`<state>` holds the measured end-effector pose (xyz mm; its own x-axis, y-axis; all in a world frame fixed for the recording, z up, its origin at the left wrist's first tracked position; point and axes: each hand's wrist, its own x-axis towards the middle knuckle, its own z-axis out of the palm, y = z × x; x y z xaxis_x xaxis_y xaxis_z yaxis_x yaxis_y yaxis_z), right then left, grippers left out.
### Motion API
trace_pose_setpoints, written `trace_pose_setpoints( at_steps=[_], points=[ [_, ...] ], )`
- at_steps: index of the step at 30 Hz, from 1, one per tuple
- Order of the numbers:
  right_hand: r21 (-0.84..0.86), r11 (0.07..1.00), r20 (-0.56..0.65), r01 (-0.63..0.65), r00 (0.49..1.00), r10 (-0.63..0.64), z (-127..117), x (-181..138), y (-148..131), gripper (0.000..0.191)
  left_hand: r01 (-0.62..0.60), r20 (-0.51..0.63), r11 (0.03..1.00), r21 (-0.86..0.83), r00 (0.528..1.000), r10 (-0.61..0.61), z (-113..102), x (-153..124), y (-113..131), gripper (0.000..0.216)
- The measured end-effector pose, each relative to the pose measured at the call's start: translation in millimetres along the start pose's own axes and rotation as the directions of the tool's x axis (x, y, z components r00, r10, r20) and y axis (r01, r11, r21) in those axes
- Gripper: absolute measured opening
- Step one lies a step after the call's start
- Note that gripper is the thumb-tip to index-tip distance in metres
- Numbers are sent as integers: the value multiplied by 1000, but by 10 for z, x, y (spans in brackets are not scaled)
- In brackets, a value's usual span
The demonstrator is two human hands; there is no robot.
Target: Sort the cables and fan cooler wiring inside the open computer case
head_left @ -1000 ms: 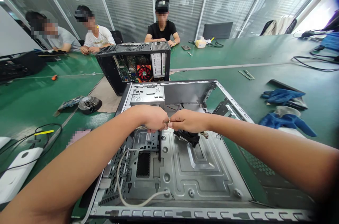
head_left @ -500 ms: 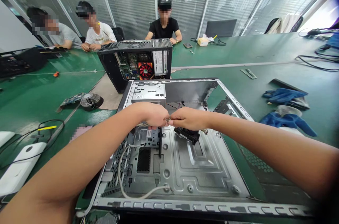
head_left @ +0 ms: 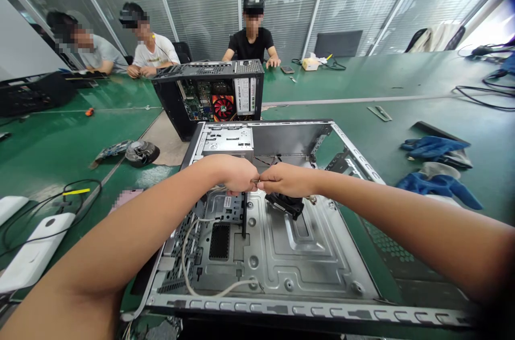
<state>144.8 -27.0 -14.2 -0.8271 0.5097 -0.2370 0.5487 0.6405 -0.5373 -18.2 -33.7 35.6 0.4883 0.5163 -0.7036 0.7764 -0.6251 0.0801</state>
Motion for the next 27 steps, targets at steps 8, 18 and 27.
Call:
trace_pose_setpoints(
  at_steps=[8,18,27],
  points=[
    [230,973,91,-33,996,12,21,1,43,36,-5,9,1000,9,1000,5,-25,-41,37,37],
    [154,986,20,-59,998,56,20,19,37,36,32,17,998,-46,999,-31,-16,-35,25,36],
    [179,983,22,-38,999,35,46,37,75,34,49,-16,999,-13,999,-50,3,-29,20,36]
  ],
)
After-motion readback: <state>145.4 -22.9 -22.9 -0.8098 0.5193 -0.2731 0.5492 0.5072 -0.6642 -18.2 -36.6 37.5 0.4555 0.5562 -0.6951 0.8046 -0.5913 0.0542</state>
